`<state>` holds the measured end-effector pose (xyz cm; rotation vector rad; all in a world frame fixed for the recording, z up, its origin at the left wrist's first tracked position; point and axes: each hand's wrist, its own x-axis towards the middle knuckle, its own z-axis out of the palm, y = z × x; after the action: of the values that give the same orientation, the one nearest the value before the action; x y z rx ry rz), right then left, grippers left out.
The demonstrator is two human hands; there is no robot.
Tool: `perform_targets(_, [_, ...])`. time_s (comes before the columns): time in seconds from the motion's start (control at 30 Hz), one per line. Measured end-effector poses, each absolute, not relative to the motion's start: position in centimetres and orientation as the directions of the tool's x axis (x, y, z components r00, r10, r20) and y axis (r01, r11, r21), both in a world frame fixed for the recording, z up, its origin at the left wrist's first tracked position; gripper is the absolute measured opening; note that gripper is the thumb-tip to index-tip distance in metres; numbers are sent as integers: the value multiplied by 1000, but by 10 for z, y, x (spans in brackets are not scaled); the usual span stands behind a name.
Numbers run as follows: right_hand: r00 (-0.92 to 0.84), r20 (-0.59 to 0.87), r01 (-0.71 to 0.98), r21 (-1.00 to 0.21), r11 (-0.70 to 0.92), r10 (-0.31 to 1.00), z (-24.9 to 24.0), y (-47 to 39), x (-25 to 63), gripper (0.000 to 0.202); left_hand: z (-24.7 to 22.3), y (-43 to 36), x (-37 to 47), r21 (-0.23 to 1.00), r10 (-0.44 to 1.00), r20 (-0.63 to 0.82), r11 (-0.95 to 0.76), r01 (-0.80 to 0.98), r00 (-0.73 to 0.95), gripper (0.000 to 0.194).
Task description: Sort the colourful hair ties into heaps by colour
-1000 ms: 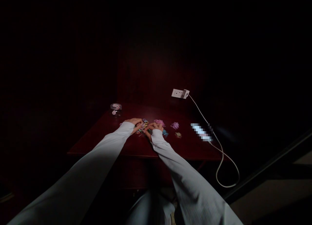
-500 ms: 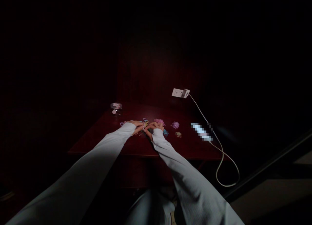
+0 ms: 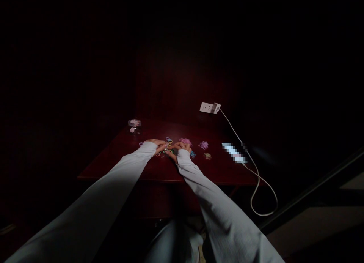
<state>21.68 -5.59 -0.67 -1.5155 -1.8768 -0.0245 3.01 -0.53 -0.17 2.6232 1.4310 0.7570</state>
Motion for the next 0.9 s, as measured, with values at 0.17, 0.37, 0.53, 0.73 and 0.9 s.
perform_targets(0.17, [-104,527,851,-392,350,844,-5,-58,218,13,-3,-5,29,263,776,431,-596,759,460,40])
perform_targets(0.37, [-115,560,849,-374,374,821,-5,-59,219,16,3,-8,27,249,761,428,-618,746,487,37])
perform_targets(0.53, [-84,544,858,-386,338,835,-3,-62,216,16,2,-7,28,265,762,438,-617,741,478,37])
perform_targets(0.73, [-40,611,920,-286,267,791,8,-68,249,21,3,-4,25,285,760,420,-629,723,496,38])
perform_targets(0.9, [89,667,970,-225,87,739,29,-76,336,29,6,-7,27,282,753,436,-634,720,492,38])
